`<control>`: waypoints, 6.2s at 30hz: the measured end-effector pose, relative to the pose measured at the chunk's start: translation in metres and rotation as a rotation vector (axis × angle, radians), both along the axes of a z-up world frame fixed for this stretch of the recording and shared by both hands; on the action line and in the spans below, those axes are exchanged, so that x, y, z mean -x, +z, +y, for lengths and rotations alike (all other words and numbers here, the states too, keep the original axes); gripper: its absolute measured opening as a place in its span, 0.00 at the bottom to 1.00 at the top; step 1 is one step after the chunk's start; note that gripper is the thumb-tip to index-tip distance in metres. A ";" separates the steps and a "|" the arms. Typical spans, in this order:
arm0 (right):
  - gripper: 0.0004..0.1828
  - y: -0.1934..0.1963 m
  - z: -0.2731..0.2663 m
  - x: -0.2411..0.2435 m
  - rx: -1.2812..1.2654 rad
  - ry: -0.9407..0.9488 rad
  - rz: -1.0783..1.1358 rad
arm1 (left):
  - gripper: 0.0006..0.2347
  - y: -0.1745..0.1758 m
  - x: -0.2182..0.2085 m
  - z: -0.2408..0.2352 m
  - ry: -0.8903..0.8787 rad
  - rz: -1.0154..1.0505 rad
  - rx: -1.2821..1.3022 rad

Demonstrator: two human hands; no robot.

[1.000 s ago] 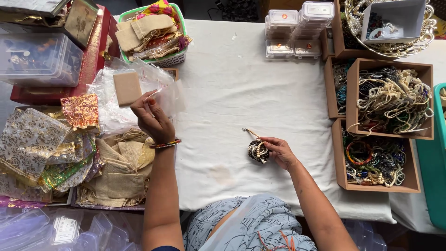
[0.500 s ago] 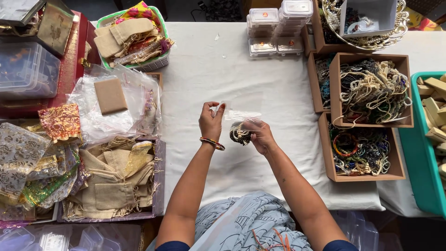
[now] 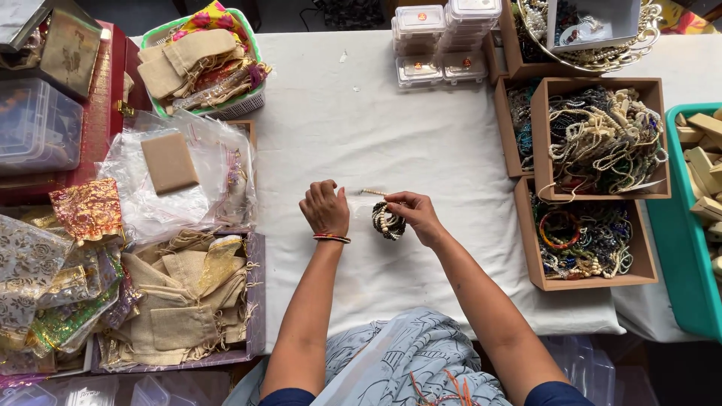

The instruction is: The person sits at a table and handles beaded necklaces. They straighten a necklace on the table, coil it, and place it into a small plastic bag. They then place the bagged necklace into a decorative pouch and finally into a small plastic container. The person repeats this process with a second necklace.

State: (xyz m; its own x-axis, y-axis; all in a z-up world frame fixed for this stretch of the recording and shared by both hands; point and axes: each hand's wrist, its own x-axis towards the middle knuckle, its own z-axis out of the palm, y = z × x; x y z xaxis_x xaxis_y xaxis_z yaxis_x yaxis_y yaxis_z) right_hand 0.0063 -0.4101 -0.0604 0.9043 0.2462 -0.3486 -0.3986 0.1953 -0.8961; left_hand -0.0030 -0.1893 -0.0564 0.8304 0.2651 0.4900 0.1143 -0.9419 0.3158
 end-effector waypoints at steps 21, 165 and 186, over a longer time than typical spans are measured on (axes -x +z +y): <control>0.14 -0.029 -0.006 -0.009 -0.019 0.006 0.021 | 0.06 -0.037 0.008 -0.042 -0.332 0.446 0.719; 0.30 -0.047 0.032 0.082 1.294 0.469 -1.161 | 0.25 -0.058 0.065 -0.030 -0.538 0.085 -0.189; 0.27 0.013 0.078 -0.008 1.080 0.451 -0.939 | 0.32 -0.011 0.068 -0.009 -0.139 -0.085 0.949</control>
State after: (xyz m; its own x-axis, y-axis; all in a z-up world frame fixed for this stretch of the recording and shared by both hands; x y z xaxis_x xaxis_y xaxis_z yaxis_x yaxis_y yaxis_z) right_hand 0.0140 -0.3319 -0.0471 0.8161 0.5675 0.1093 0.5431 -0.6884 -0.4807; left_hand -0.0705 -0.1986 -0.0672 0.8559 0.4840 0.1819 -0.0371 -0.2934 0.9553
